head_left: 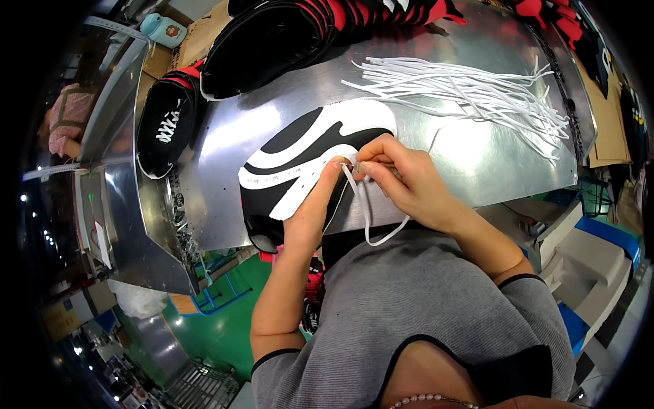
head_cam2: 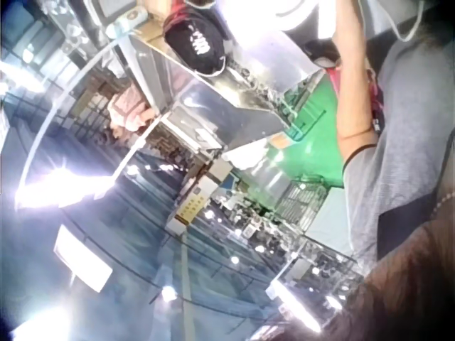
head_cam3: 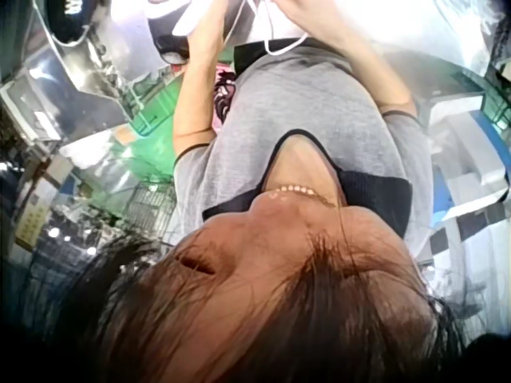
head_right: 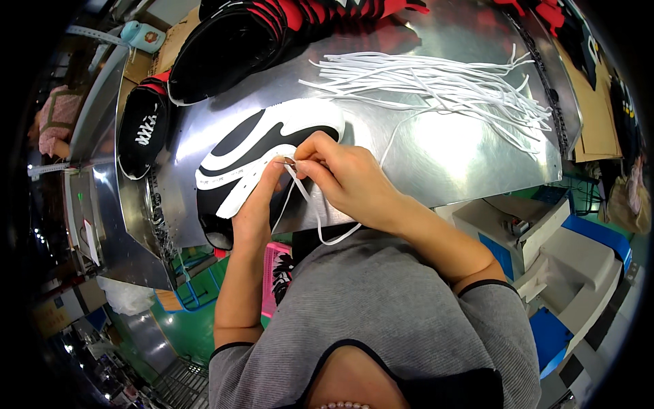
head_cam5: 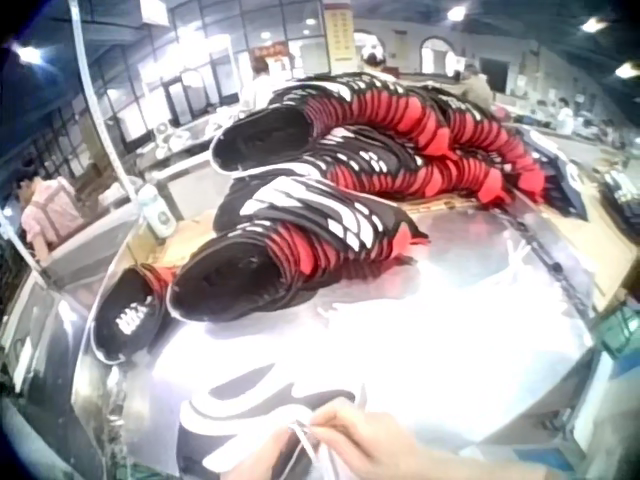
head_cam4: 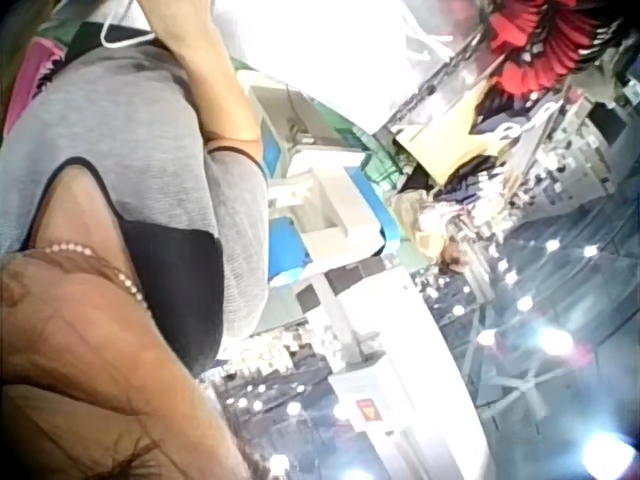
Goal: The person places a stack of shoe uppers into a basket, then threads white laces through shoe uppers on a work table using a small hand tool.
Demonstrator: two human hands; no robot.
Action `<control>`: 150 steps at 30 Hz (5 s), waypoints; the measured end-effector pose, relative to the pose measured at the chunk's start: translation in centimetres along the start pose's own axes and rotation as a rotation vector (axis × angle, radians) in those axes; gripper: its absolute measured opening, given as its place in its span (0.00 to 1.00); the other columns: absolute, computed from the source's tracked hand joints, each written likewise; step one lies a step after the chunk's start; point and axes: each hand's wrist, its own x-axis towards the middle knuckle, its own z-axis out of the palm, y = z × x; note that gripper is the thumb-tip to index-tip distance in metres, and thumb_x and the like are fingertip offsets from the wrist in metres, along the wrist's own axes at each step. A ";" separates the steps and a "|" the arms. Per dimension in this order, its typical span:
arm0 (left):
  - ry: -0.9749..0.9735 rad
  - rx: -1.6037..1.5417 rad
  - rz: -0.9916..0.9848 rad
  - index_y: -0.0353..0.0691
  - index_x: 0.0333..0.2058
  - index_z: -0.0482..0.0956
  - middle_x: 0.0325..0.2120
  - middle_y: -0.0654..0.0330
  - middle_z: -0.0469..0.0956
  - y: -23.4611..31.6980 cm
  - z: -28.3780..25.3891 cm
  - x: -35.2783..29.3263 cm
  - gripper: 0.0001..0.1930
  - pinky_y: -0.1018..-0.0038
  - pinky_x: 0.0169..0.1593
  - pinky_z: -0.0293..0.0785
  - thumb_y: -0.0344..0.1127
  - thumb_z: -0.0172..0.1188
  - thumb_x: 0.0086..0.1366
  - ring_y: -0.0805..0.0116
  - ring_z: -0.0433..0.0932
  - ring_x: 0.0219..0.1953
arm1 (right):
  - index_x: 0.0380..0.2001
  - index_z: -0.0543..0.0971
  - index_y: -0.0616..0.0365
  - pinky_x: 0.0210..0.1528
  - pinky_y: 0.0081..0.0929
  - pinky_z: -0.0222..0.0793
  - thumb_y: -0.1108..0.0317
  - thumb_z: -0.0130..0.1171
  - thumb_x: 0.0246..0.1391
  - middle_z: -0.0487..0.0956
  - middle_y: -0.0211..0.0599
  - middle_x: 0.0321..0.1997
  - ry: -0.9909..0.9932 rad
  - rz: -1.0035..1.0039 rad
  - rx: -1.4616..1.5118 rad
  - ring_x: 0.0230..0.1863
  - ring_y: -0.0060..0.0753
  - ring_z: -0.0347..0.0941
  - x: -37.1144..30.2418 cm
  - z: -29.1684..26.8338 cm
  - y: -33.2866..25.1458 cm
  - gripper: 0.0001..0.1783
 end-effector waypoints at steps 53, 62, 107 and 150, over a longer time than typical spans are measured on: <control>0.279 0.800 0.585 0.33 0.39 0.80 0.29 0.60 0.81 3.9 -6.2 -0.6 0.09 0.76 0.38 0.73 0.30 0.65 0.62 0.77 0.75 0.32 | 0.33 0.79 0.55 0.29 0.35 0.67 0.61 0.60 0.57 0.76 0.42 0.24 -0.339 0.068 -0.224 0.25 0.43 0.74 -3.2 -1.0 3.5 0.09; -0.034 0.773 0.670 0.35 0.39 0.81 0.24 0.56 0.80 4.1 -3.8 -0.7 0.09 0.75 0.32 0.70 0.32 0.66 0.61 0.75 0.74 0.26 | 0.33 0.79 0.59 0.29 0.27 0.63 0.64 0.64 0.54 0.74 0.32 0.25 -0.195 0.189 -0.200 0.24 0.29 0.68 -11.4 -6.8 1.2 0.09; -0.330 0.973 0.471 0.34 0.34 0.79 0.27 0.52 0.81 -0.2 1.1 3.2 0.08 0.65 0.32 0.72 0.30 0.66 0.56 0.52 0.79 0.28 | 0.37 0.71 0.64 0.30 0.39 0.71 0.68 0.57 0.59 0.80 0.46 0.24 -0.188 0.159 -0.453 0.26 0.49 0.78 0.4 -2.4 3.7 0.10; -0.546 0.678 -0.325 0.34 0.41 0.81 0.40 0.58 0.81 1.6 -2.8 4.4 0.21 0.72 0.52 0.70 0.49 0.61 0.66 0.70 0.75 0.47 | 0.48 0.71 0.57 0.41 0.17 0.67 0.70 0.69 0.51 0.78 0.30 0.36 0.180 0.475 0.203 0.37 0.18 0.72 0.6 -2.5 3.1 0.23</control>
